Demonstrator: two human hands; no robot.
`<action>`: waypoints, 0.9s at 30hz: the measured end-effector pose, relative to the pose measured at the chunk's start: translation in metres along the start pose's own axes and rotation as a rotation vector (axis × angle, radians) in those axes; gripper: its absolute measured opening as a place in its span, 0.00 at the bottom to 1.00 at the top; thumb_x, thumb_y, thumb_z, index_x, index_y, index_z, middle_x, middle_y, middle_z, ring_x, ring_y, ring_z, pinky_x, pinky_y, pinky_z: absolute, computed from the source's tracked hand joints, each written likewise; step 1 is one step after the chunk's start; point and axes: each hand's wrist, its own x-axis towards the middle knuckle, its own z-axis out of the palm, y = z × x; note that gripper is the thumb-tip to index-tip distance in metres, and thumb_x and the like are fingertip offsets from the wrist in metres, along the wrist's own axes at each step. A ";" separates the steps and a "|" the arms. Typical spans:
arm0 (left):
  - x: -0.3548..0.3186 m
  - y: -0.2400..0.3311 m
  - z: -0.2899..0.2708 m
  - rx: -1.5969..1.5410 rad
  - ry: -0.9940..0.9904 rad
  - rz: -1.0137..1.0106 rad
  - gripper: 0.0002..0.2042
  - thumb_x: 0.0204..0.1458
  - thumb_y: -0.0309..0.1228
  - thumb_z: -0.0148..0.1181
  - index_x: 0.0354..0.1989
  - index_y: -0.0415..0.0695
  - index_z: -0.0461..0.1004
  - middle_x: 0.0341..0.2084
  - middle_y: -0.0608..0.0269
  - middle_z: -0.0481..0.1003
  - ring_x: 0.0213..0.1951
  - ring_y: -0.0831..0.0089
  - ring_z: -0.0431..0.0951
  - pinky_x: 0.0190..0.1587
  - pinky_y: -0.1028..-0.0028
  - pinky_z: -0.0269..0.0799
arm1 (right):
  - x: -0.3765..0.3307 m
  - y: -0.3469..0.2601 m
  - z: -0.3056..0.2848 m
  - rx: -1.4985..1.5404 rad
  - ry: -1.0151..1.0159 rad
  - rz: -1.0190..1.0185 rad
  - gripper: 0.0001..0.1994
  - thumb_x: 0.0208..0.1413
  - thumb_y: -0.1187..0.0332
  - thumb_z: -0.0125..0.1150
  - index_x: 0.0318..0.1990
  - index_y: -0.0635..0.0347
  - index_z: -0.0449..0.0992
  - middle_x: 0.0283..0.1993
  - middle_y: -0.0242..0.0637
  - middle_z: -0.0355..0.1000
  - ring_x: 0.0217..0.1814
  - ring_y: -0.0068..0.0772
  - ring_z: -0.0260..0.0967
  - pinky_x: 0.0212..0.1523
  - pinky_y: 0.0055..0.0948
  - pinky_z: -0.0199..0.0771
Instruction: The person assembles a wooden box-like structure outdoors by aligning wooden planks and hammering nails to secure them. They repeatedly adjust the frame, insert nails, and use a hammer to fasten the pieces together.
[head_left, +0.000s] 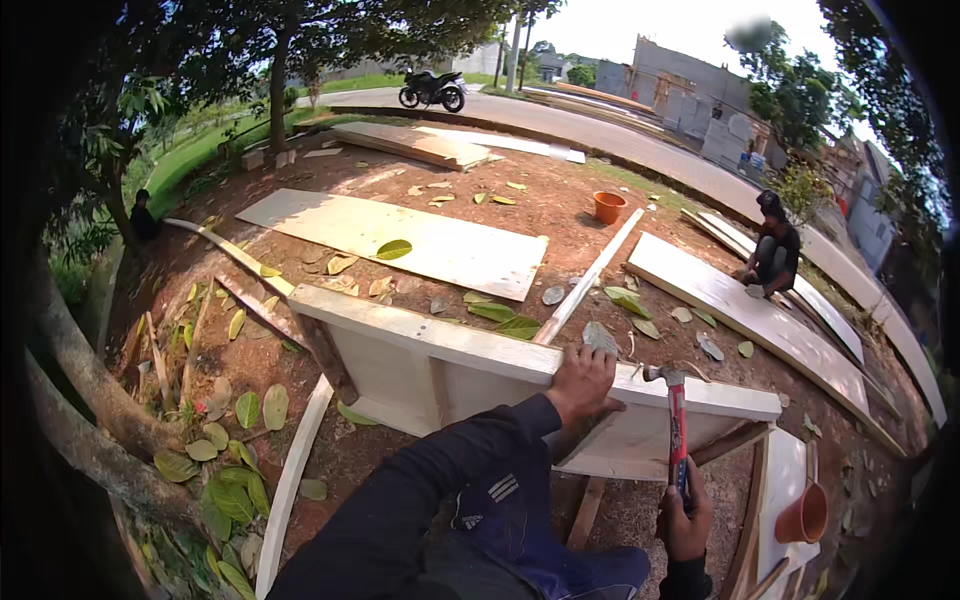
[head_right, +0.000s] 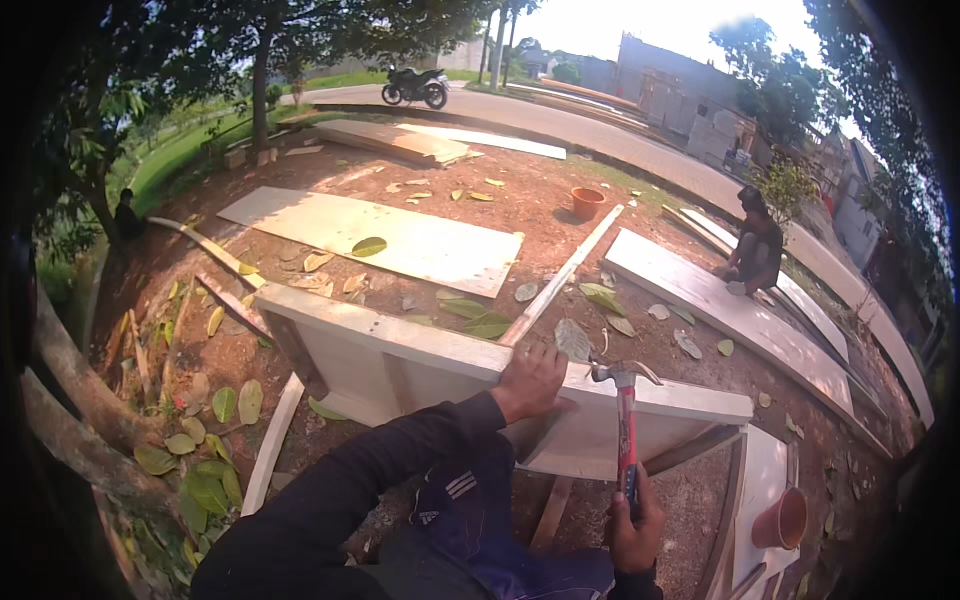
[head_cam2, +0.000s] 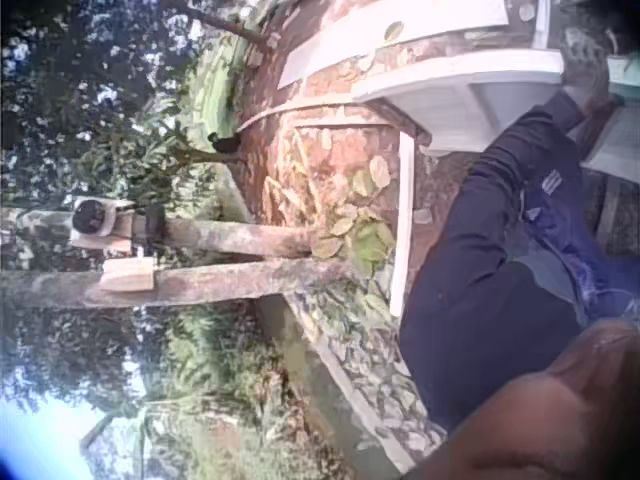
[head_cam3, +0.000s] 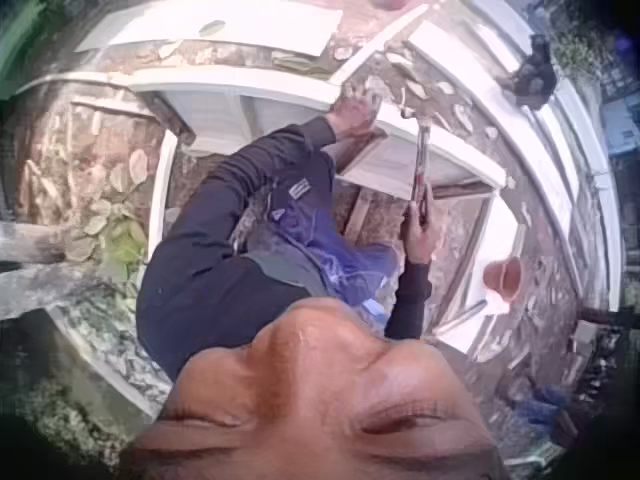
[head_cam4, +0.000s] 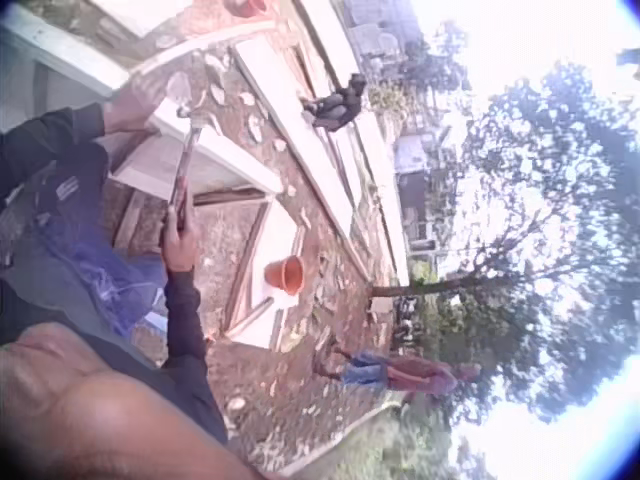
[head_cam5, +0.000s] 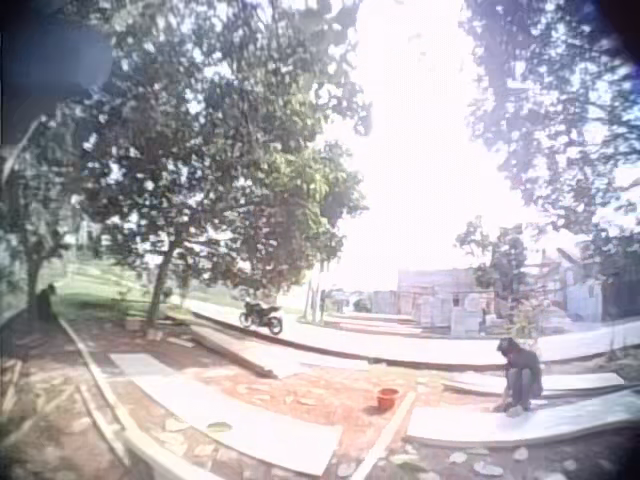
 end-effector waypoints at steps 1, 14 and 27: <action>-0.002 -0.002 0.002 0.029 0.034 -0.025 0.40 0.44 0.70 0.66 0.46 0.40 0.76 0.43 0.55 0.78 0.51 0.57 0.78 0.56 0.47 0.70 | 0.003 0.011 0.011 0.055 -0.067 -0.043 0.26 0.66 0.72 0.55 0.71 0.70 0.65 0.29 0.32 0.72 0.25 0.19 0.69 0.25 0.24 0.70; -0.013 -0.026 0.008 -0.059 -0.034 -0.055 0.44 0.37 0.66 0.73 0.49 0.36 0.74 0.43 0.47 0.77 0.50 0.54 0.77 0.52 0.52 0.72 | 0.025 -0.072 0.045 -0.087 -0.218 -0.424 0.28 0.66 0.65 0.63 0.70 0.68 0.66 0.42 0.55 0.79 0.35 0.48 0.80 0.41 0.37 0.78; -0.010 -0.018 0.004 0.058 0.010 -0.113 0.42 0.33 0.59 0.80 0.50 0.42 0.71 0.46 0.55 0.75 0.54 0.53 0.75 0.56 0.55 0.69 | 0.025 0.000 -0.008 -0.128 0.178 -0.225 0.25 0.63 0.67 0.59 0.66 0.68 0.68 0.42 0.58 0.77 0.46 0.59 0.77 0.49 0.47 0.75</action>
